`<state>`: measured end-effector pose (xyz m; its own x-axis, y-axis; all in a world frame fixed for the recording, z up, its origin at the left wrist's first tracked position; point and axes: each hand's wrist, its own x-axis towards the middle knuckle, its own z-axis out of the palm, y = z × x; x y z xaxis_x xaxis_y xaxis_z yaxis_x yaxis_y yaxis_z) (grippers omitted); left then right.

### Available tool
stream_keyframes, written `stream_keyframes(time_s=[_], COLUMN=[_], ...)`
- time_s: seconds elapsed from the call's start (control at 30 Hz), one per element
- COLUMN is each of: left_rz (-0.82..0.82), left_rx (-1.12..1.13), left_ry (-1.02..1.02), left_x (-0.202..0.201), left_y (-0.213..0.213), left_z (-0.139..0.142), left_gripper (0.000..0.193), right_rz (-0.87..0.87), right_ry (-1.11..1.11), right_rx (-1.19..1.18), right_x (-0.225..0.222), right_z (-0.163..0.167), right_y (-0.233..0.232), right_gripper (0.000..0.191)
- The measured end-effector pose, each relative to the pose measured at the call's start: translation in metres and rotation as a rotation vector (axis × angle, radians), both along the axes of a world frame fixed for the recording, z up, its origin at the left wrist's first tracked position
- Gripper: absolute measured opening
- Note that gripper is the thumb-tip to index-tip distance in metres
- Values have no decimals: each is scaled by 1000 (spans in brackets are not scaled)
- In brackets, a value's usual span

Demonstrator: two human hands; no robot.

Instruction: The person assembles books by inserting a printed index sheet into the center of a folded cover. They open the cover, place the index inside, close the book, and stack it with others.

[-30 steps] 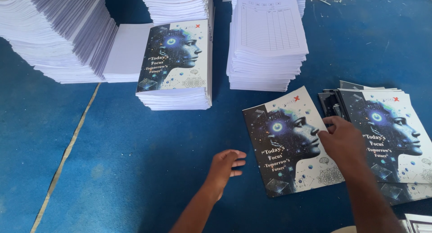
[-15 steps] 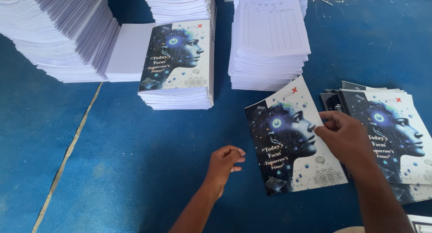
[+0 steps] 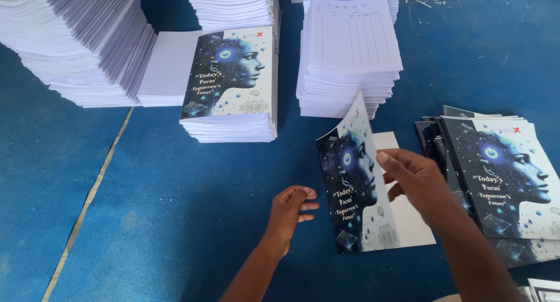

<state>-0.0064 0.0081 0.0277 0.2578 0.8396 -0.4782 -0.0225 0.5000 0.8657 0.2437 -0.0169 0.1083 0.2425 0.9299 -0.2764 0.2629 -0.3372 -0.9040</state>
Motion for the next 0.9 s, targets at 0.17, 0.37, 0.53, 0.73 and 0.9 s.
stream_keyframes(time_s=[0.17, 0.37, 0.53, 0.73, 0.9], left_rz=[9, 23, 47, 72, 46], left_rx=[6, 16, 23, 14, 126], left_ry=[-22, -55, -82, -127, -139], left_x=[1, -4, -4, -7, -16], left_y=[1, 7, 9, 11, 13], left_z=[8, 22, 30, 34, 37], left_gripper=[43, 64, 77, 96, 107], right_rz=[109, 226, 265, 332, 359], right_ry=[-70, -264, -389, -456, -587], right_rx=[-15, -53, -139, -154, -242], right_x=[-19, -48, -66, -70, -72], right_z=[-11, -14, -12, -15, -29], right_y=[2, 1, 0, 1, 3], right_gripper=[47, 48, 55, 59, 71])
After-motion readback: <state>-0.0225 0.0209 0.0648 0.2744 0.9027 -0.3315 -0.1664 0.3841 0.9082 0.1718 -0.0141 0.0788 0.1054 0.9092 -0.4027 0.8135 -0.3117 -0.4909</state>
